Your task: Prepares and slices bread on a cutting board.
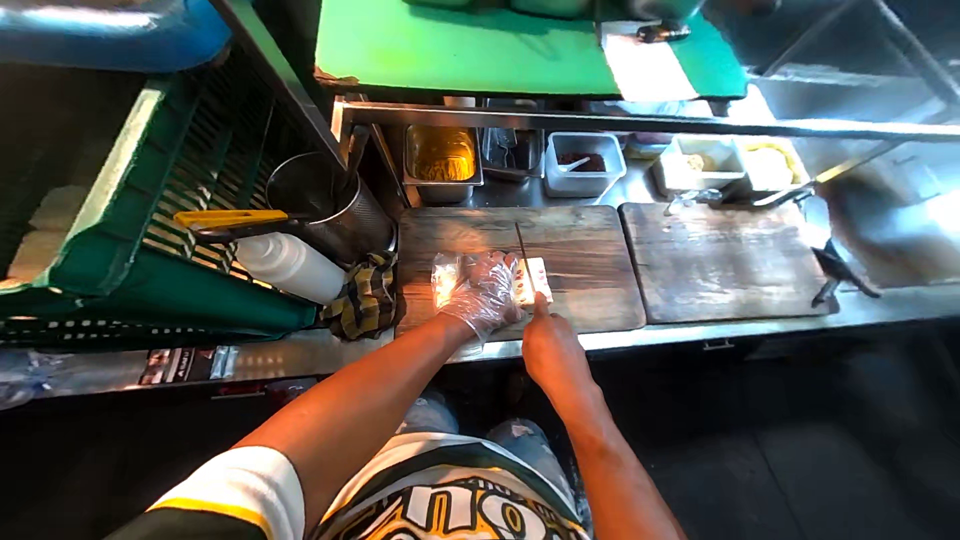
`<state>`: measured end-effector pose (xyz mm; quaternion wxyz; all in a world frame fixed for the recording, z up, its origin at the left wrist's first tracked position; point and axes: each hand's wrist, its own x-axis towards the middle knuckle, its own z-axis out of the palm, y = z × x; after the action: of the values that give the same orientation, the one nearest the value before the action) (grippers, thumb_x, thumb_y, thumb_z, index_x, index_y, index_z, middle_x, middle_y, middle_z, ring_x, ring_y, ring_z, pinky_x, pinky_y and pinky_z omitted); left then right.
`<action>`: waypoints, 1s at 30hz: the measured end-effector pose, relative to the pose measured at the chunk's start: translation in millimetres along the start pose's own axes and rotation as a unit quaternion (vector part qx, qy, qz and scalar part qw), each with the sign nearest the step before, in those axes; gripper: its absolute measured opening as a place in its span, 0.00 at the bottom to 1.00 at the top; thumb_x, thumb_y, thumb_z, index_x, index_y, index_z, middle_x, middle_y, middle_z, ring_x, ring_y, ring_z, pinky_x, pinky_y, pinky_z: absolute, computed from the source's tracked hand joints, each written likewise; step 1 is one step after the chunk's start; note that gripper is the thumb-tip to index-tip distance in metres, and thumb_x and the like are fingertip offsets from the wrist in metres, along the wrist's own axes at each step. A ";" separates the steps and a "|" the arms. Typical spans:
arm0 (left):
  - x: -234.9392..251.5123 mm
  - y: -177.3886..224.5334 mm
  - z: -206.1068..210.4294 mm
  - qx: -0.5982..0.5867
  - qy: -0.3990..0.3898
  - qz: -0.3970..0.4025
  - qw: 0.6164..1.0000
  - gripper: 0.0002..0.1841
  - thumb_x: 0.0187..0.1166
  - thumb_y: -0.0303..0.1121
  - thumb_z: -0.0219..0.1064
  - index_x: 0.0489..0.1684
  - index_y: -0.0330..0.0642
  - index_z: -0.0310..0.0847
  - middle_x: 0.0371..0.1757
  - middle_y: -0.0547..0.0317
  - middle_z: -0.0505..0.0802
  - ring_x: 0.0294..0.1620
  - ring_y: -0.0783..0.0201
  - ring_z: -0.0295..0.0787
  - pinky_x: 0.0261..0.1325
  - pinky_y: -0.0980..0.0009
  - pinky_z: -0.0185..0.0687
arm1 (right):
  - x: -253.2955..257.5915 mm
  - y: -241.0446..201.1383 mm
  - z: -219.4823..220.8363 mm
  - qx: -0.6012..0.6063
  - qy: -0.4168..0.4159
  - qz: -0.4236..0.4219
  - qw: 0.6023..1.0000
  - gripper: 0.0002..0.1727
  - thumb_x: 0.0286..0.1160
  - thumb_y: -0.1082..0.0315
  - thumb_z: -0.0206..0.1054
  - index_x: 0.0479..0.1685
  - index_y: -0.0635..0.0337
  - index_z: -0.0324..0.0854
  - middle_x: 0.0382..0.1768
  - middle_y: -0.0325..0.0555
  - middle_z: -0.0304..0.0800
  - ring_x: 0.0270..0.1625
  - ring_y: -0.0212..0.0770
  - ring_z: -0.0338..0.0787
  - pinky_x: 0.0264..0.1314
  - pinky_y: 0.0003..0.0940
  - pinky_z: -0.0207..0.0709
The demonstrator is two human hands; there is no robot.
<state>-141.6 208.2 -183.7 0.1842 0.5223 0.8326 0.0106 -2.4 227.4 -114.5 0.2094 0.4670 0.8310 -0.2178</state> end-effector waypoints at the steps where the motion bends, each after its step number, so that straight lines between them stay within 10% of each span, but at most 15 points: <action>1: 0.8 -0.8 2.1 -0.003 0.009 0.002 1.000 0.49 0.48 0.69 0.74 0.75 0.51 0.77 0.67 0.45 0.87 0.68 0.41 0.83 0.67 0.33 0.73 | -2.0 0.1 -3.3 -0.008 -0.006 0.000 1.000 0.34 0.88 0.63 0.53 0.93 0.53 0.52 0.53 0.60 0.88 0.55 0.60 0.92 0.53 0.57 0.87; 10: -3.5 -6.3 6.0 -0.048 0.026 0.039 0.998 0.38 0.62 0.57 0.73 0.73 0.46 0.78 0.66 0.44 0.87 0.68 0.41 0.83 0.68 0.37 0.75 | 14.2 -12.4 -13.6 -0.030 -0.033 0.002 0.999 0.33 0.90 0.63 0.51 0.94 0.55 0.49 0.50 0.64 0.90 0.52 0.63 0.93 0.51 0.60 0.86; 24: -0.9 -6.2 7.6 -0.049 0.017 0.026 0.998 0.48 0.51 0.63 0.78 0.76 0.46 0.74 0.68 0.43 0.86 0.70 0.41 0.81 0.71 0.36 0.71 | -1.7 -1.5 -20.3 -0.074 -0.086 0.012 0.993 0.33 0.89 0.64 0.52 0.93 0.51 0.50 0.47 0.59 0.90 0.51 0.59 0.94 0.52 0.57 0.87; 30: -7.2 -16.5 6.4 -0.067 0.038 0.107 0.991 0.52 0.58 0.58 0.78 0.91 0.84 0.53 0.71 0.39 0.83 0.68 0.35 0.79 0.67 0.32 0.71 | 3.3 -0.9 -1.2 -0.047 -0.078 0.019 0.996 0.34 0.90 0.61 0.52 0.94 0.51 0.47 0.50 0.60 0.91 0.54 0.60 0.93 0.55 0.58 0.87</action>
<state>-151.1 193.3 -191.0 0.1850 0.5938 0.7759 0.1059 -5.0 230.0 -115.2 0.2993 0.4543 0.8123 -0.2101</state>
